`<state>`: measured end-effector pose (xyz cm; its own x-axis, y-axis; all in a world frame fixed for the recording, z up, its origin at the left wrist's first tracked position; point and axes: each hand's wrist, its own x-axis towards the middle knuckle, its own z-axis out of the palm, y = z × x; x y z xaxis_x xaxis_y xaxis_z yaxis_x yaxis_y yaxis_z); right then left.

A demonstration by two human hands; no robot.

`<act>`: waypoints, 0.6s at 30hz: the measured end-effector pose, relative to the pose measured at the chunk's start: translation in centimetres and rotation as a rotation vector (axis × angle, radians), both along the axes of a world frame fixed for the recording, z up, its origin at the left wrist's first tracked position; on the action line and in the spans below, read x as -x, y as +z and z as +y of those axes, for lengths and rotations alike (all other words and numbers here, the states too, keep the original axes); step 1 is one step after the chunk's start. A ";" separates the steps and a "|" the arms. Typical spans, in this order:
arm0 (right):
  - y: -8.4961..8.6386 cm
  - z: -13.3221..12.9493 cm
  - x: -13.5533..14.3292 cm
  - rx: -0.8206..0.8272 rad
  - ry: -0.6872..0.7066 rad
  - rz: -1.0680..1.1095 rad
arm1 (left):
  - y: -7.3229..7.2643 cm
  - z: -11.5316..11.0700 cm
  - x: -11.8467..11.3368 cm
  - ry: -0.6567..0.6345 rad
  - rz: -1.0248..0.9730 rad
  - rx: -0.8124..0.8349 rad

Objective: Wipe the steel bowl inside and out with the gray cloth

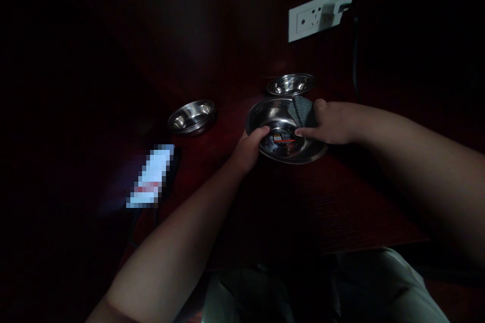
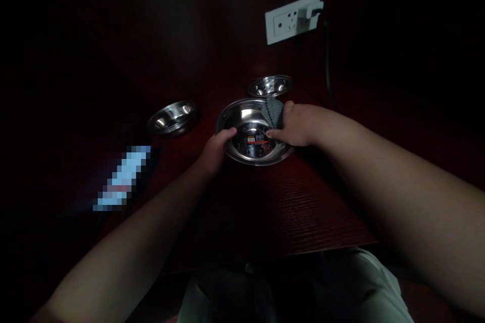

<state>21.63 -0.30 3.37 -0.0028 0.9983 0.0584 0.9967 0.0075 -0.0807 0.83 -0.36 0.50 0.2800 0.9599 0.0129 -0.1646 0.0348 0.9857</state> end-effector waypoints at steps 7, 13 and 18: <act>0.6 -0.5 0.4 0.022 -0.009 -0.007 | 0.0 0.0 0.1 0.010 0.011 0.020; 0.1 -0.1 0.2 0.006 -0.009 -0.008 | 0.1 -0.1 0.0 0.002 -0.004 0.012; 0.1 -0.2 0.2 0.011 -0.020 -0.013 | 0.0 -0.1 0.1 -0.005 0.000 0.012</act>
<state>21.47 -0.45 3.42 0.0160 0.9988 0.0471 0.9976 -0.0128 -0.0673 0.73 -0.47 0.54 0.2852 0.9585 0.0014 -0.1649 0.0476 0.9852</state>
